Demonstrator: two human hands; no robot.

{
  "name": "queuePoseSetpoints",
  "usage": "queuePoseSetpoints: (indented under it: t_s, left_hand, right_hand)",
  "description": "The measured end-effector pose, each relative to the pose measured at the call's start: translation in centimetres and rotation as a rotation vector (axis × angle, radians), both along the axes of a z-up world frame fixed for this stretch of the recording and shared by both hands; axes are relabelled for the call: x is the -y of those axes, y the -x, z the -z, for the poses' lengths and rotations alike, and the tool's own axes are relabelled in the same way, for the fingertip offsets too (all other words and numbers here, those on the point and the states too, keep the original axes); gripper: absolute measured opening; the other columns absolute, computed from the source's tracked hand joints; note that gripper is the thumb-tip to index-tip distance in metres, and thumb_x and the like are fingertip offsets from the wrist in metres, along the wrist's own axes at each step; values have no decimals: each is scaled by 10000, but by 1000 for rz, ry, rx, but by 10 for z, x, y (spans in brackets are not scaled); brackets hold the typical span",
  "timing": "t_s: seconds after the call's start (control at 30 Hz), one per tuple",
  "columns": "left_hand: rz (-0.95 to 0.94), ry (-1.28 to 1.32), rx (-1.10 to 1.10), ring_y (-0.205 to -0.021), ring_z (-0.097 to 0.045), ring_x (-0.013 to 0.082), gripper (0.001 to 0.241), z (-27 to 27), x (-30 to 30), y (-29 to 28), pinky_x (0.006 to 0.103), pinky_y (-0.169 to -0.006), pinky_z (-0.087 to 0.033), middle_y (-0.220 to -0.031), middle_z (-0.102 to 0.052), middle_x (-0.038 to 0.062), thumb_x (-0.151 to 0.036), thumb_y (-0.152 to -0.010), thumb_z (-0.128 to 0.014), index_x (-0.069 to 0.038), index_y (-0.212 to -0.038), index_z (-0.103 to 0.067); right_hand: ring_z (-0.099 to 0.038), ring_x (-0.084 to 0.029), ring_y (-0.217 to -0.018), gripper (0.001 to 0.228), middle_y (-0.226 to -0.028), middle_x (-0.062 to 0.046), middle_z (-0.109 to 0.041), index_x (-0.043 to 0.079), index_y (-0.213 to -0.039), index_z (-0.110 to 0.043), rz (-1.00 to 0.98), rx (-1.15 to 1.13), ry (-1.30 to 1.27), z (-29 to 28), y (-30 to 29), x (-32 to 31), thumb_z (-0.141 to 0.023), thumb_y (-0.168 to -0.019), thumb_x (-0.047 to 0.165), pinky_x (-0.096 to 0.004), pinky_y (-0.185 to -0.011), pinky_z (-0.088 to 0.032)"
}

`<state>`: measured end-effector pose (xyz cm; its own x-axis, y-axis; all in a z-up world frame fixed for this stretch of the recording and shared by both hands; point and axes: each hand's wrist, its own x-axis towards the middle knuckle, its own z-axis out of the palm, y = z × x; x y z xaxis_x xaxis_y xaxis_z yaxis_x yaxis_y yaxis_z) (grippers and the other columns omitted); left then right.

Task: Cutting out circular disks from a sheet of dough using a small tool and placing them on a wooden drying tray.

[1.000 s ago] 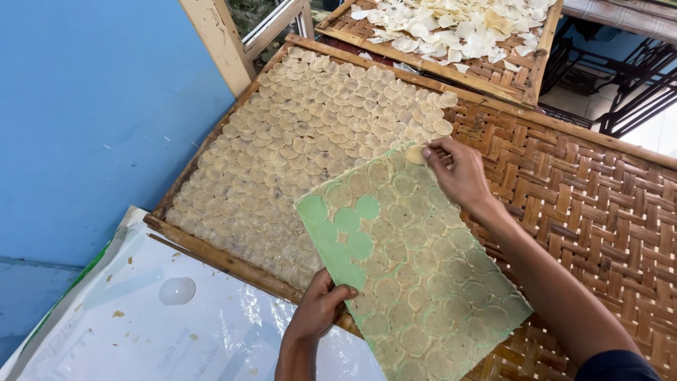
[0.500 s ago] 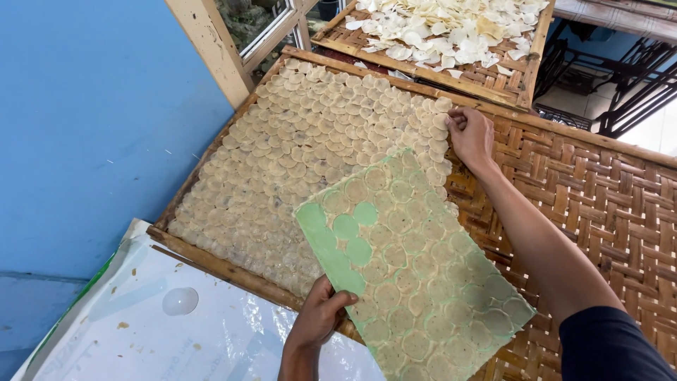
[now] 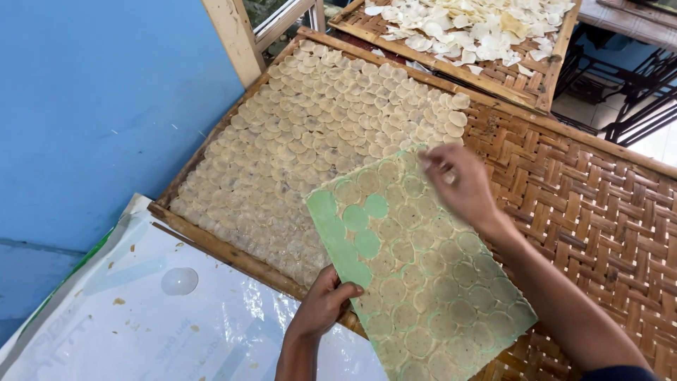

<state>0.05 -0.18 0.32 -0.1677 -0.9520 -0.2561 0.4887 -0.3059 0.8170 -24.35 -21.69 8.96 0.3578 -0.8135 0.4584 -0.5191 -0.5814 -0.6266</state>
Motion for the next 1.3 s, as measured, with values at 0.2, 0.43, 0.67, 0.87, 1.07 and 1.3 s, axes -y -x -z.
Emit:
queuePoseSetpoints:
  t_s: [0.2,0.43,0.67,0.87,1.07,1.3]
  left_hand:
    - [2,-4,-5,-790,-529,148,316,-8,-1,1,273,-756,-432,-922,-655,95,106,-827,-557,77,-1129,-649]
    - [-2,-11,-31,-765,-524,144,310,-11,-2,2,264,-715,-412,-917,-660,106,105,-832,-537,87,-1125,-636]
    - [-5,-25,-4,-636,-445,98,282,-13,0,2,235,-602,-343,-815,-631,66,106,-832,-540,79,-1087,-656]
    - [-4,-34,28,-618,-435,98,293,-14,-1,3,238,-584,-333,-796,-618,54,100,-828,-552,68,-1101,-652]
    - [11,-55,-24,-787,-545,153,382,-12,0,3,272,-727,-435,-961,-679,122,117,-831,-535,98,-1200,-633]
    - [14,-35,18,-765,-553,145,364,-16,0,3,263,-710,-445,-948,-688,120,110,-830,-537,94,-1177,-646]
  right_hand:
    - [-604,-168,-858,264,-1081,-78,-632,66,-1187,-718,-273,-226,58,-16,-44,-58,-638,-973,199,-274,-694,-560]
    - [-604,-158,-791,204,-1037,-70,-641,36,-1105,-759,-250,-142,281,-19,-81,-54,-713,-911,76,-263,-671,-562]
    - [-622,-177,-835,167,-995,-80,-682,28,-1054,-774,-237,-220,362,-25,-93,-55,-704,-924,108,-285,-713,-566]
    - [-565,-135,-762,146,-909,-32,-597,75,-954,-712,-162,-67,-199,-18,-96,-45,-739,-902,209,-277,-642,-520]
    - [-630,-150,-709,96,-912,-64,-657,36,-972,-627,-234,-3,19,-38,-92,-72,-697,-911,57,-269,-600,-573]
    - [-663,-155,-793,114,-1031,-58,-690,60,-1004,-708,-250,-2,-61,-36,-83,-66,-707,-901,109,-272,-665,-597]
